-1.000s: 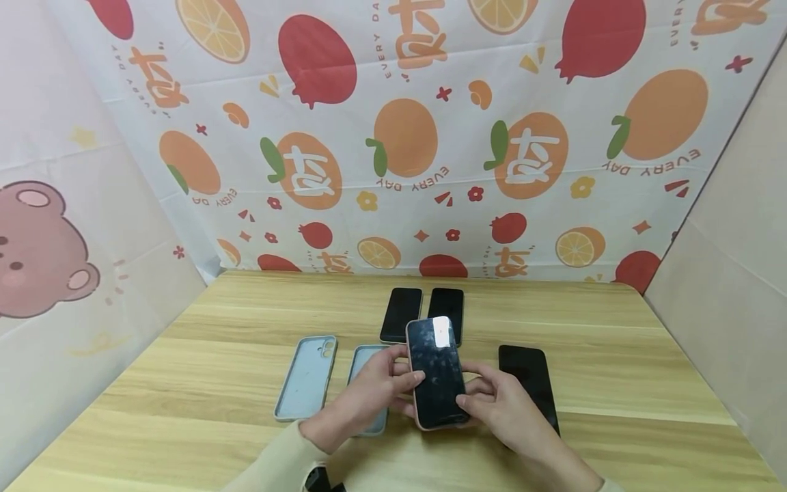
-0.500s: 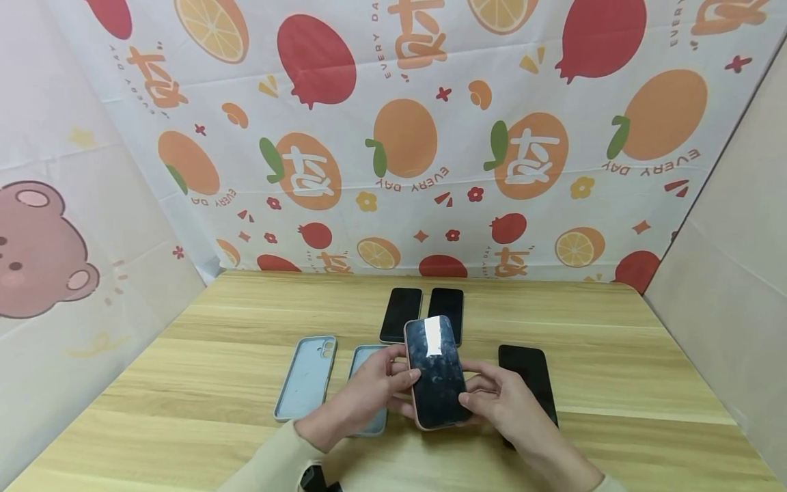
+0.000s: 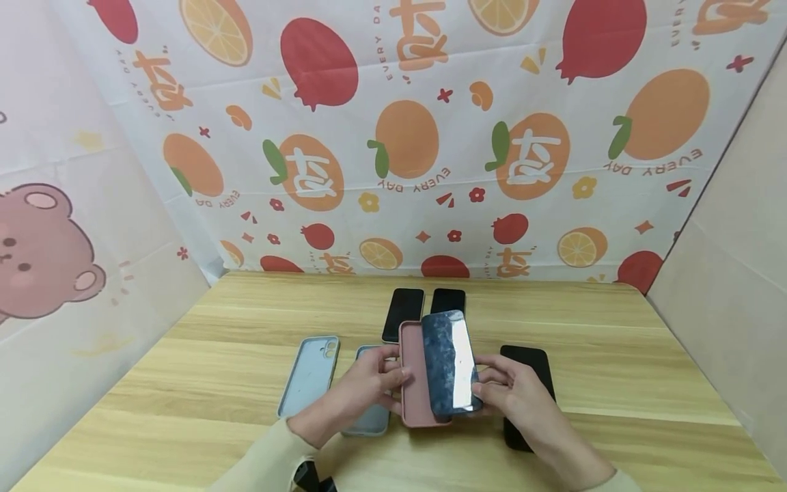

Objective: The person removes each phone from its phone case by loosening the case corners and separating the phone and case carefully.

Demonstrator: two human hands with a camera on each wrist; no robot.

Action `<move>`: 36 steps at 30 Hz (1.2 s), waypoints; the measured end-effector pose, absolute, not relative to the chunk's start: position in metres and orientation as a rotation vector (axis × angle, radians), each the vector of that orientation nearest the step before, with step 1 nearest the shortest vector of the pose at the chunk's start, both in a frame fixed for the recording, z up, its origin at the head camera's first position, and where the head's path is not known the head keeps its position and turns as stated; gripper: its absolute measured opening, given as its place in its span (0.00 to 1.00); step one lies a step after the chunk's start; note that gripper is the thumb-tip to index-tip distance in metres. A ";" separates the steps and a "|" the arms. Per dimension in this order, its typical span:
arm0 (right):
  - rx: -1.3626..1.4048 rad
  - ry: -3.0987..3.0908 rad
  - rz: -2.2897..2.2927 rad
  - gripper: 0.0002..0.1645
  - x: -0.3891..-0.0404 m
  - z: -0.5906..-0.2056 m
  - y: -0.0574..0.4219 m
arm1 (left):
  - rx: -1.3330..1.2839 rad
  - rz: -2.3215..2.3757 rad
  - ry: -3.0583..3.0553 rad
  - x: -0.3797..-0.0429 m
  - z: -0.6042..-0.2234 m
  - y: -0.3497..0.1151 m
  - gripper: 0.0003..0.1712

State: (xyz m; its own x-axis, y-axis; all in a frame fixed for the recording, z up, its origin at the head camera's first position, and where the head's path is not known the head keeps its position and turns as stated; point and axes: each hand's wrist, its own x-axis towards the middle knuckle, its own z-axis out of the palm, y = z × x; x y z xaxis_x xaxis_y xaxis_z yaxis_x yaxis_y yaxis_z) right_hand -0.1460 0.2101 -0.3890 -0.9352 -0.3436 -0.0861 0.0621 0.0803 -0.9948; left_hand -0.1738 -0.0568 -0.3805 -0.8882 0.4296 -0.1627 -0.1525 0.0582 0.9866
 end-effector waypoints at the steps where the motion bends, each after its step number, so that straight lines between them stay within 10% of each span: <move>1: -0.281 2.067 -1.922 0.40 -0.148 -0.388 0.211 | 0.274 1.875 1.935 -0.174 -0.381 -0.057 0.24; 22: -0.077 2.079 -1.960 0.40 -0.183 -0.381 0.238 | 0.284 1.711 2.026 -0.175 -0.389 -0.059 0.23; 36: -0.040 2.162 -1.946 0.38 -0.212 -0.387 0.252 | 0.353 1.531 2.290 -0.173 -0.393 -0.051 0.40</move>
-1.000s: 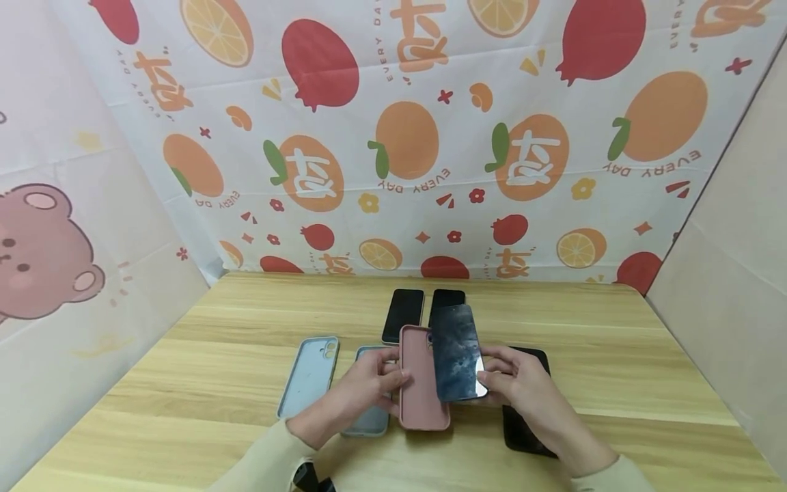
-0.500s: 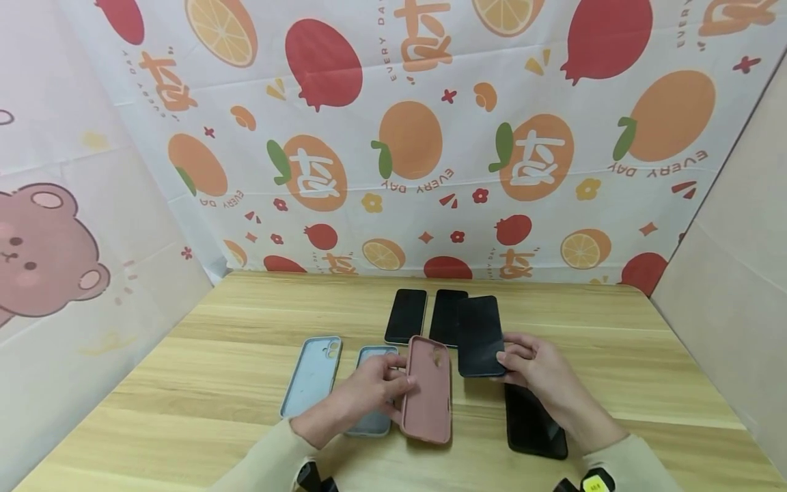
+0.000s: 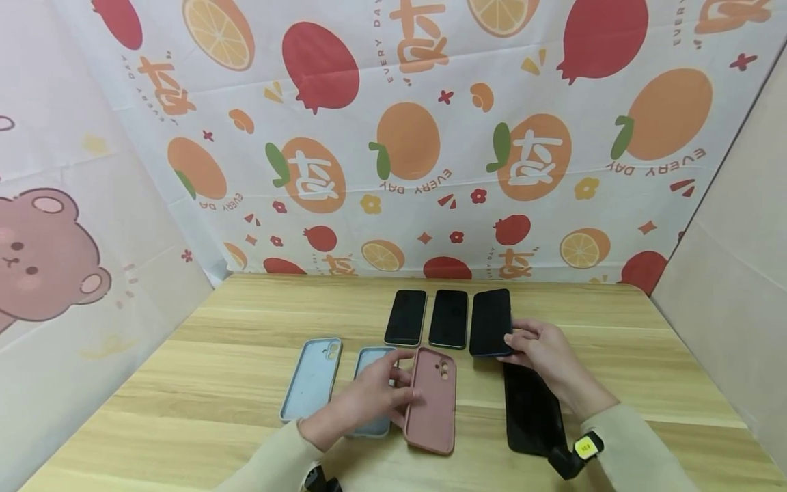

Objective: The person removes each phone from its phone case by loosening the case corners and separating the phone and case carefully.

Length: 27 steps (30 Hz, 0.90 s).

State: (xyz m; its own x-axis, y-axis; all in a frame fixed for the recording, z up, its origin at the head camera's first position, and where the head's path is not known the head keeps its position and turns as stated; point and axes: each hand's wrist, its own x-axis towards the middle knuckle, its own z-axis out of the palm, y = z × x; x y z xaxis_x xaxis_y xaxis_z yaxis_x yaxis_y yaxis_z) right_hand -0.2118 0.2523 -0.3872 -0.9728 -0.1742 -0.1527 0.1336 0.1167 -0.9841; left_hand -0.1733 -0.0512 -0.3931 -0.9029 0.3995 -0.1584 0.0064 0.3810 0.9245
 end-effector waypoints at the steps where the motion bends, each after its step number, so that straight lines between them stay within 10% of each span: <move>1: -0.039 2.163 -1.940 0.38 -0.215 -0.388 0.252 | 0.355 1.516 2.306 -0.173 -0.393 -0.051 0.41; 27: -0.003 2.266 -1.830 0.35 -0.259 -0.404 0.258 | 0.451 1.297 2.445 -0.168 -0.390 -0.051 0.38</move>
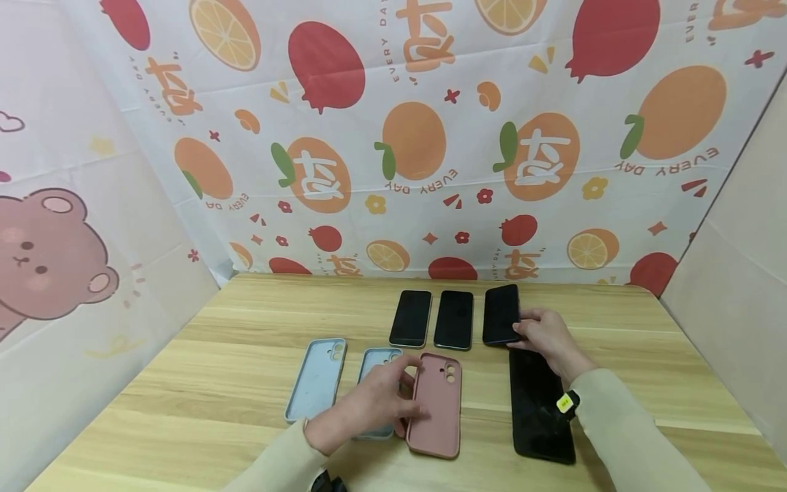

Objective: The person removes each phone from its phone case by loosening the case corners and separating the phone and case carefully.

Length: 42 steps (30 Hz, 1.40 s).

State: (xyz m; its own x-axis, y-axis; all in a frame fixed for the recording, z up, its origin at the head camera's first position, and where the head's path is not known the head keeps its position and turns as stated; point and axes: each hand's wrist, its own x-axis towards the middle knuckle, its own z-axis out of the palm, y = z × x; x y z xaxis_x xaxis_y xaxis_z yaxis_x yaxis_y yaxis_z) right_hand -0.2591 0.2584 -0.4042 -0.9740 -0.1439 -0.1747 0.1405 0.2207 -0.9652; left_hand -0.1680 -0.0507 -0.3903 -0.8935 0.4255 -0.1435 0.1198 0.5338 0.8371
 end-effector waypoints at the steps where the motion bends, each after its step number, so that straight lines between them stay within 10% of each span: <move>1: -0.002 2.281 -1.823 0.35 -0.259 -0.404 0.259 | 0.462 1.288 2.450 -0.168 -0.390 -0.050 0.38; 21: -0.023 2.587 -1.418 0.28 -0.262 -0.396 0.264 | 0.648 0.701 2.892 -0.167 -0.384 -0.036 0.13; 42: -0.217 2.934 -1.253 0.22 -0.199 -0.372 0.278 | 0.824 0.534 3.176 -0.172 -0.379 -0.032 0.07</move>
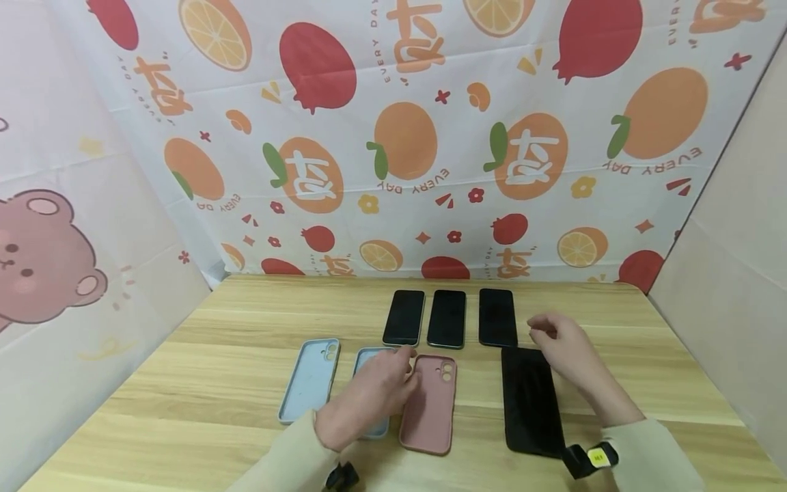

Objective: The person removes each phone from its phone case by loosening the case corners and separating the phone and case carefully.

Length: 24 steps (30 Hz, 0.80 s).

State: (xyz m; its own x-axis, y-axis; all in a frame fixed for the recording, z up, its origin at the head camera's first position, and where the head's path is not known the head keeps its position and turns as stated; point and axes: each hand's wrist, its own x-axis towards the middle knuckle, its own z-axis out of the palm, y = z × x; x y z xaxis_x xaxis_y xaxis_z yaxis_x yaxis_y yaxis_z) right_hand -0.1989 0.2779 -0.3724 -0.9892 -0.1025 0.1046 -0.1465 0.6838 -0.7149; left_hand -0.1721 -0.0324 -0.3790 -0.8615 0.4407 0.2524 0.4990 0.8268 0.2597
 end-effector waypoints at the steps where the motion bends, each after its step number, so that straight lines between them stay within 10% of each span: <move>1: 0.209 -2.836 1.202 0.22 -0.195 -0.372 0.279 | -0.742 -0.511 -2.832 -0.172 -0.377 -0.032 0.09; 24: 0.199 -2.998 0.923 0.21 -0.170 -0.391 0.285 | -0.507 -1.647 -3.071 -0.170 -0.371 0.053 0.29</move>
